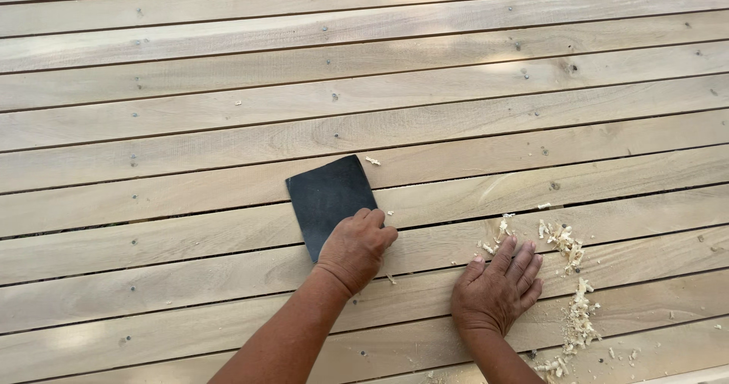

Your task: The person sands a slatted wooden surface by hand, rubbing a sheet of sandpaper back and forth across the planks while steadying the wood with the other hand. They work across different sections of the large wooden panel, moving progressively to new areas as sawdust accumulates.

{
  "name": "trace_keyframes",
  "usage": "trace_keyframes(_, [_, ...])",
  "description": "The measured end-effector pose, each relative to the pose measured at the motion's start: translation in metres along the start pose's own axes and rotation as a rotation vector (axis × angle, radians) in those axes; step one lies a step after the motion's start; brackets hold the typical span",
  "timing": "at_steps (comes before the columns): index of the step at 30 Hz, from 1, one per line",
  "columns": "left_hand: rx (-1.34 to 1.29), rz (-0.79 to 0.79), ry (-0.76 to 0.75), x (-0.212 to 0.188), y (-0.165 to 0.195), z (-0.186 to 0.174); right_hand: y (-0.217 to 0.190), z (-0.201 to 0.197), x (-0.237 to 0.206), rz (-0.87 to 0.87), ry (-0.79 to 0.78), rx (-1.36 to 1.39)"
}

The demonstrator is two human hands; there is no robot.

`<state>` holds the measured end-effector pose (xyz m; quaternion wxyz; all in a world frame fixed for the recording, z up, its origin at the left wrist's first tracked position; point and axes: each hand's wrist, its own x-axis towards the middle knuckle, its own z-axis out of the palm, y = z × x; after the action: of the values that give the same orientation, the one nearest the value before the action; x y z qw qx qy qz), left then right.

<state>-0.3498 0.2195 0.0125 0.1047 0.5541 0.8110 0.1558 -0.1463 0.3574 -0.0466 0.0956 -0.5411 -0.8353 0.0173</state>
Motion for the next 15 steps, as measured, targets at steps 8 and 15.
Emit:
trace_keyframes(8, [-0.112,-0.044,-0.069,0.122,0.139,0.017,0.005,-0.001,0.008,-0.018,-0.027,0.023])
trace_keyframes(15, [-0.018,-0.002,0.070,0.032,0.041,0.008,0.000,-0.007,0.004,0.022,-0.017,0.058])
